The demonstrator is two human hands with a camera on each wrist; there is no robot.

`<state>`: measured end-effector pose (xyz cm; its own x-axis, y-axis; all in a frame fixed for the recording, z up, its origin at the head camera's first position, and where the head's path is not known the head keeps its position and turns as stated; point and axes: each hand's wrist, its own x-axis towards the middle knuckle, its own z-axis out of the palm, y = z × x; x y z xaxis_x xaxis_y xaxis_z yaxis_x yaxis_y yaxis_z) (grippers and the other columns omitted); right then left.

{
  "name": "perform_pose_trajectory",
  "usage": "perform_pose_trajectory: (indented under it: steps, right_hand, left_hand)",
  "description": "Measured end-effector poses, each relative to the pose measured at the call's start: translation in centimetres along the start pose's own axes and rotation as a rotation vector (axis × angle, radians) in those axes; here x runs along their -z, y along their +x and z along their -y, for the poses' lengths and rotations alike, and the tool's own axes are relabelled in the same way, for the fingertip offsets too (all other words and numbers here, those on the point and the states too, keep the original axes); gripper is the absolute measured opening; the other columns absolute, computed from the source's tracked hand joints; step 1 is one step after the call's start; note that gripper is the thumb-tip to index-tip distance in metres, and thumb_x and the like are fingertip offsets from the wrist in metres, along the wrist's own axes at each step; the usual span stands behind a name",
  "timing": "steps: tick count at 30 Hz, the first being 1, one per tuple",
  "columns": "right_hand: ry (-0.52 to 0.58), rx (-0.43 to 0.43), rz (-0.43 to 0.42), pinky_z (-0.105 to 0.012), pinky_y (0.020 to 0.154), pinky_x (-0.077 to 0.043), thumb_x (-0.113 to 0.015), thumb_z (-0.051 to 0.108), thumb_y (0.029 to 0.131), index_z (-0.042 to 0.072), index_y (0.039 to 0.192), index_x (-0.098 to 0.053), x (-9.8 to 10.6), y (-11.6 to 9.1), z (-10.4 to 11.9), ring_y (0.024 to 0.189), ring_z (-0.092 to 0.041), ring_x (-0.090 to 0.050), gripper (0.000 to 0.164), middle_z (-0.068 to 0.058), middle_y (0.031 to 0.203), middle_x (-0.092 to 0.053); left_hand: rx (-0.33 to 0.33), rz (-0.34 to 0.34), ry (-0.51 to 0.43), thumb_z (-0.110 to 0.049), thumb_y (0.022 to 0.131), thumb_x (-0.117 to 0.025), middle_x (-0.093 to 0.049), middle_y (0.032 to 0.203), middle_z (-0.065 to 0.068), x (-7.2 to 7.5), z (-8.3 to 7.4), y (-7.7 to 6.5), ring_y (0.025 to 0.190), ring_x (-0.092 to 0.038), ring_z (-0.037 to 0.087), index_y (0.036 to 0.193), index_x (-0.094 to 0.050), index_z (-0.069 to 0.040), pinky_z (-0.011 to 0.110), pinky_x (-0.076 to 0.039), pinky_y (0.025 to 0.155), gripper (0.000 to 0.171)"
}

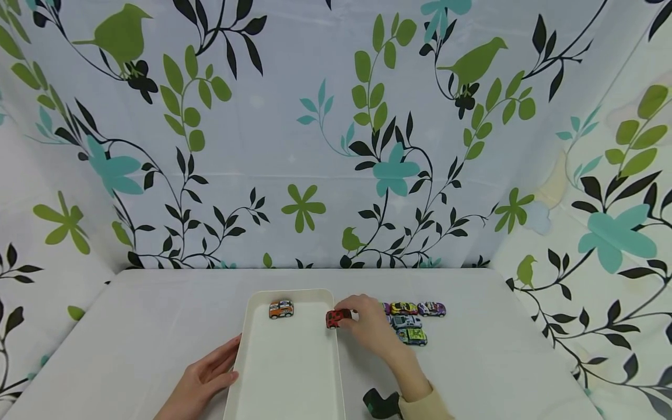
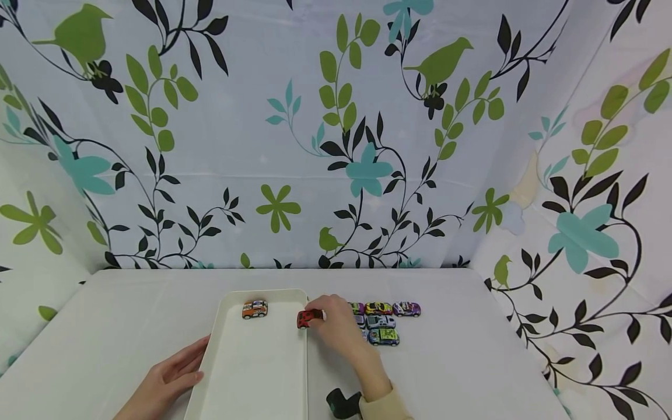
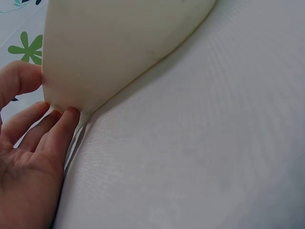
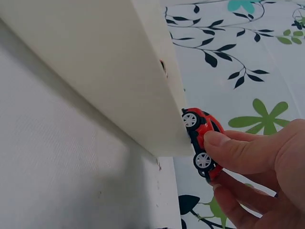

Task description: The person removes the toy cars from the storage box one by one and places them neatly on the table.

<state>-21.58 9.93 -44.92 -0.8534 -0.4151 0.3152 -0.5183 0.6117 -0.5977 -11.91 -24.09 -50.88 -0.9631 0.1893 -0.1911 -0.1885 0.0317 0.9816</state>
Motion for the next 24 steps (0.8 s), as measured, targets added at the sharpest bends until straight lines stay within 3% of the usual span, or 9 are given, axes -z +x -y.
perform_pose_trajectory:
  steps: [8,17,24]
  right_hand:
    - [-0.014,-0.031,-0.05,-0.037,0.08,-0.056,-0.079,0.002,0.081,0.011,0.103,-0.077,0.9,-1.0,-1.1,0.097,-0.019,-0.065,0.024,0.0,0.104,-0.075]
    - [0.01,-0.116,-0.085,-0.044,0.092,-0.056,-0.08,0.003,0.081,0.011,0.104,-0.077,2.3,-2.1,-2.2,0.107,-0.022,-0.066,0.025,0.0,0.107,-0.075]
    - [-0.016,-0.137,-0.126,-0.046,0.095,-0.054,-0.081,0.002,0.079,0.011,0.105,-0.078,3.6,-2.8,-3.8,0.109,-0.024,-0.067,0.028,0.0,0.109,-0.075]
  left_hand:
    - [0.023,-0.011,0.001,-0.021,0.097,-0.066,-0.024,0.163,0.014,-0.1,-0.3,0.0,0.12,-0.047,-0.017,0.158,-0.025,-0.006,0.02,-0.05,0.099,0.074]
    - [0.023,-0.005,0.003,-0.02,0.097,-0.065,-0.025,0.163,0.014,0.0,-0.3,0.0,0.121,-0.047,-0.017,0.158,-0.026,-0.006,0.018,-0.049,0.1,0.073]
    - [0.03,-0.028,-0.001,-0.019,0.097,-0.066,-0.027,0.162,0.012,-0.1,-0.4,0.0,0.122,-0.047,-0.016,0.157,-0.029,-0.007,0.017,-0.049,0.099,0.072]
